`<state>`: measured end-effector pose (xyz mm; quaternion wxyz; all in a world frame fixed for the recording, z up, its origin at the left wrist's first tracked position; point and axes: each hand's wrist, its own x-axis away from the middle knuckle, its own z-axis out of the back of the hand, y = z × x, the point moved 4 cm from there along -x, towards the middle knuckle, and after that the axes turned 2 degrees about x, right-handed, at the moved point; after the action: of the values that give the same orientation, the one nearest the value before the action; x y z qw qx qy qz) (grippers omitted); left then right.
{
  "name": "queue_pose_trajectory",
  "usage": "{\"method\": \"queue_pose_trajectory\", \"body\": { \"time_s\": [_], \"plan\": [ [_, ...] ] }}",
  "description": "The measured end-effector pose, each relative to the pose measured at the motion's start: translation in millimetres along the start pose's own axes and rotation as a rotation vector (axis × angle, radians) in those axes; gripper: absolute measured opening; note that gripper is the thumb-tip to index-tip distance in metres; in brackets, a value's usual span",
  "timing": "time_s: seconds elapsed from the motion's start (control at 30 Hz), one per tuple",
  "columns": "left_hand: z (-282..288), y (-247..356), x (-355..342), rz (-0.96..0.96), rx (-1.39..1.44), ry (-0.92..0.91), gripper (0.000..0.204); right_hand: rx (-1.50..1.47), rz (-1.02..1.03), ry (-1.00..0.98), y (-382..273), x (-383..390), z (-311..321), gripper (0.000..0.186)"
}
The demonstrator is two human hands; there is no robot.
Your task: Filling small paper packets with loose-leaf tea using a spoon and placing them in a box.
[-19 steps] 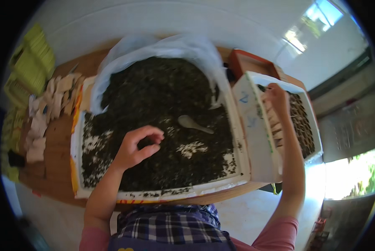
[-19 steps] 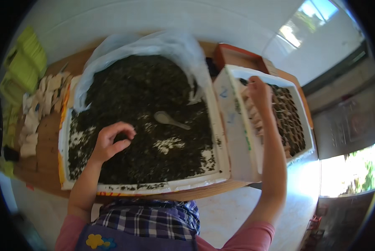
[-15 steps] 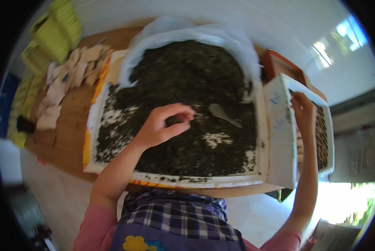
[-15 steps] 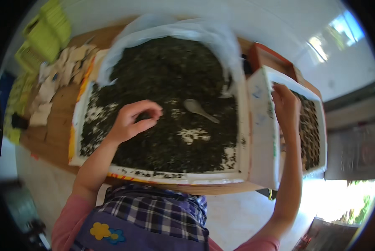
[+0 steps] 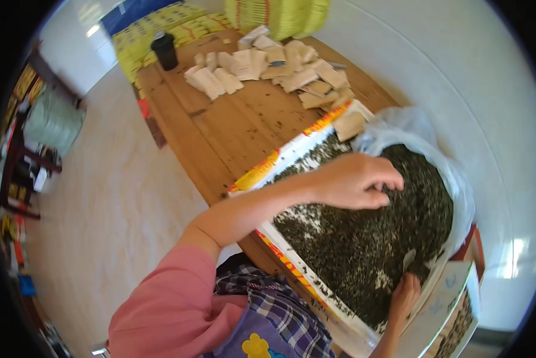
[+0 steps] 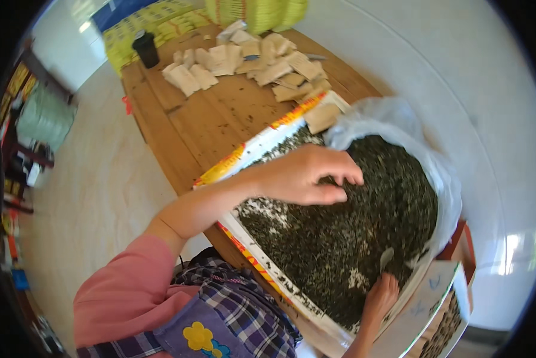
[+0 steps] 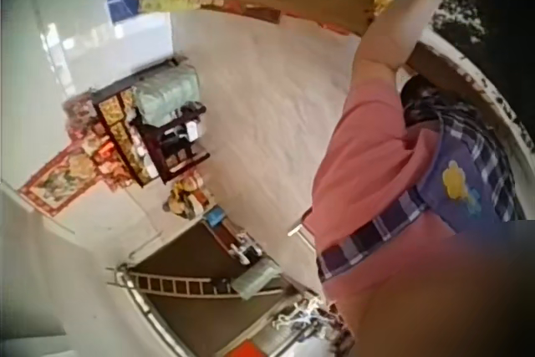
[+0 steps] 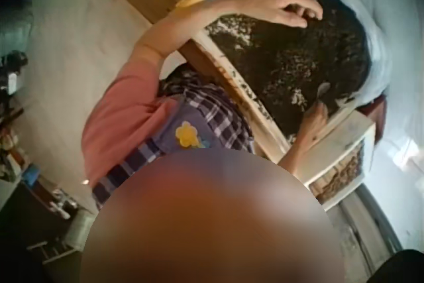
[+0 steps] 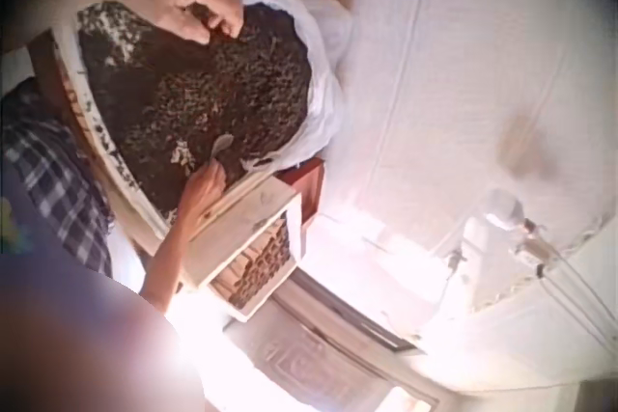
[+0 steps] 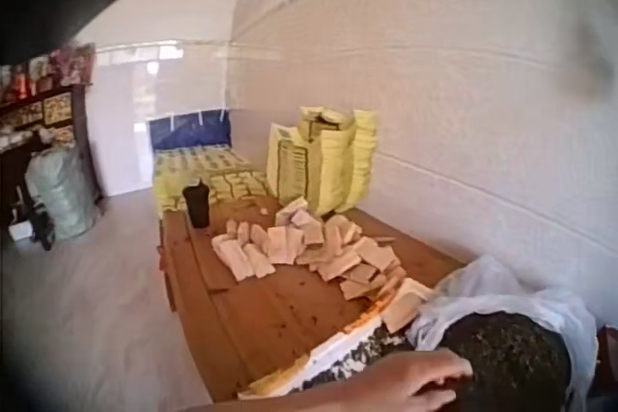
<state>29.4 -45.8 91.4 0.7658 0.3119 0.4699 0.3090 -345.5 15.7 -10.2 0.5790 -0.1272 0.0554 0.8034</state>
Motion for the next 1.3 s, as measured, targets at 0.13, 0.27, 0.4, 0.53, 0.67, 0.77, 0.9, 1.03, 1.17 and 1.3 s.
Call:
{"method": "queue_pose_trajectory", "body": {
  "time_s": [0.13,0.27,0.4,0.53,0.67,0.77,0.9,1.03,1.17,1.3],
  "plan": [
    [109.0,-83.2,43.6,0.369,-0.162,0.272,0.035,-0.079,-0.116,0.044,2.9,6.6,-5.5,0.015],
    [211.4,-147.2,128.5,0.627,-0.729,0.927,0.056,-0.118,-0.353,0.077,-6.1,8.2,1.6,0.014],
    [276.1,-171.9,199.9,0.836,-0.942,1.16,0.075,-0.017,-0.093,0.115,-35.2,-4.6,20.1,0.02],
    [291.0,-184.9,200.1,1.071,-0.888,1.325,0.093,-0.019,-0.173,0.104,-39.8,-9.6,19.0,0.02],
    [296.9,-194.6,187.6,1.203,-0.931,1.296,0.098,-0.016,-0.171,0.087,-37.0,-12.4,13.4,0.02],
    [300.3,-194.0,187.7,1.234,-0.963,1.243,0.095,-0.078,-0.139,0.111,-32.5,-11.5,9.9,0.02],
    [278.8,-177.6,187.7,1.105,-0.918,1.144,0.078,-0.095,-0.173,0.103,-27.9,-7.7,16.4,0.019],
    [253.5,-165.6,191.2,0.734,-0.784,0.99,0.067,-0.212,-0.3,0.123,9.7,12.5,-2.8,0.011],
    [191.3,-124.0,143.1,0.397,-0.55,0.76,0.06,-0.485,-0.416,0.224,16.8,26.5,-8.5,0.008],
    [107.9,-67.5,77.6,0.292,-0.209,0.345,0.058,-0.66,-0.508,0.221,1.3,18.7,4.4,0.006]
  ]
}}
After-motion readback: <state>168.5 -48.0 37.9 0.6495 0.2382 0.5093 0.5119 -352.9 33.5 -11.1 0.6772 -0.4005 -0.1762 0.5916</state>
